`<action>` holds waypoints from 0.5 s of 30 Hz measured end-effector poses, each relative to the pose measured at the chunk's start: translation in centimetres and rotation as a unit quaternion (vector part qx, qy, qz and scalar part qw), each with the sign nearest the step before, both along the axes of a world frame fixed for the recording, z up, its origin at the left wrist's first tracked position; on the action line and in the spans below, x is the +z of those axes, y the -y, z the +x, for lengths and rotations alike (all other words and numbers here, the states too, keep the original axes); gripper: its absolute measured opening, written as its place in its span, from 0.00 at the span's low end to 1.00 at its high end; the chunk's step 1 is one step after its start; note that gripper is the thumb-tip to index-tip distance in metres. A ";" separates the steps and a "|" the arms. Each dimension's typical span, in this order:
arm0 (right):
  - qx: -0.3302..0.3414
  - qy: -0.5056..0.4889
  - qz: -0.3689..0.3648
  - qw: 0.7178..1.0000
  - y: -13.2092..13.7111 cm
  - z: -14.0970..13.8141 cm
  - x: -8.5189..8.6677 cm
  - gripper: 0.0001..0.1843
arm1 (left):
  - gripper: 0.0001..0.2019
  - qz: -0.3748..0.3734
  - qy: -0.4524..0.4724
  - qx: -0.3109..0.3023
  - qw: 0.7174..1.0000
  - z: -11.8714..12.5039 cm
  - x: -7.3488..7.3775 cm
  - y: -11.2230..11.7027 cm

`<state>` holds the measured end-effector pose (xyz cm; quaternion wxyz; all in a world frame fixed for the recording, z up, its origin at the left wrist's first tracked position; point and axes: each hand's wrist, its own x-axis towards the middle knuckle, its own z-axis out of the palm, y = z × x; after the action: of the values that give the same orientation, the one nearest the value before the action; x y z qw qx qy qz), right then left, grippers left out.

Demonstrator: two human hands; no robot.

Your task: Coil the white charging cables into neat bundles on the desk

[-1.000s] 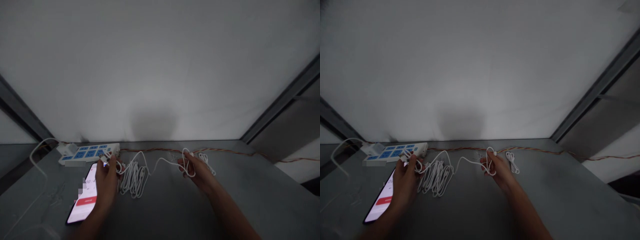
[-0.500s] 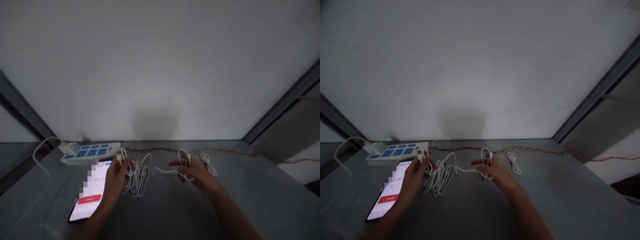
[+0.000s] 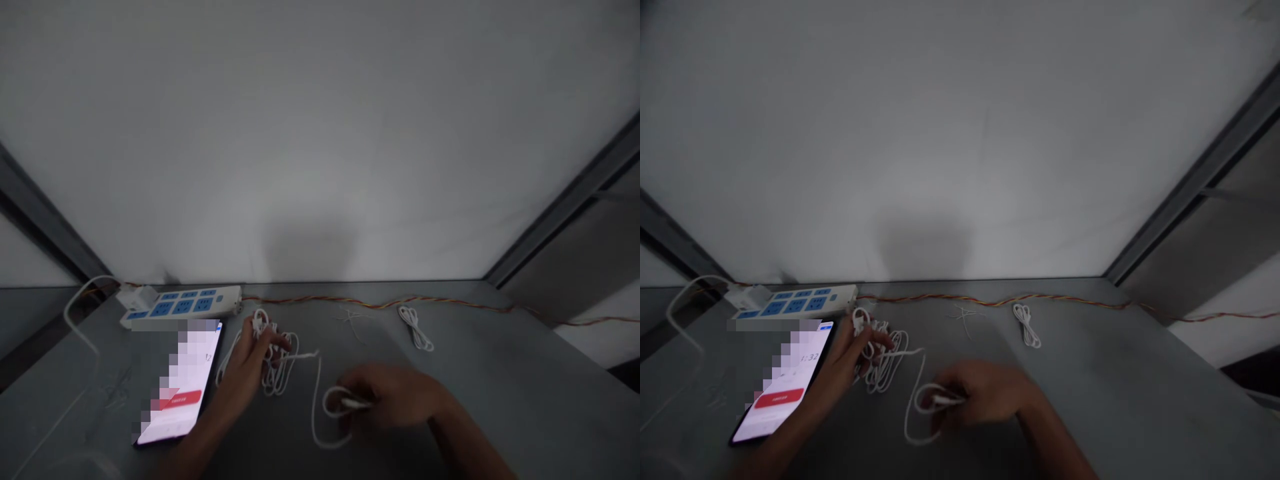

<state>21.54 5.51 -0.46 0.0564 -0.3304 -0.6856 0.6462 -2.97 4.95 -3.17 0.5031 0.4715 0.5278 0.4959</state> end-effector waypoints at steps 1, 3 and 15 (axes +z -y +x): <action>0.012 0.000 -0.007 1.000 0.2 -0.1 0.1 0.17 | 0.19 -0.008 -0.006 -0.009 1.000 -0.1 0.0 0.0; 0.026 -0.002 -0.016 1.000 0.5 -0.2 0.3 0.16 | 0.20 -0.022 -0.017 -0.022 0.999 -0.2 -0.1 0.0; 0.093 0.022 -0.108 0.989 0.2 -0.3 0.1 0.30 | 0.24 -0.037 -0.029 -0.039 0.998 -0.3 -0.7 -0.5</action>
<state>21.23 5.29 -0.35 -0.0555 -0.2833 -0.6405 0.7117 -3.29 5.40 -3.85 0.5237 0.4864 0.5416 0.4425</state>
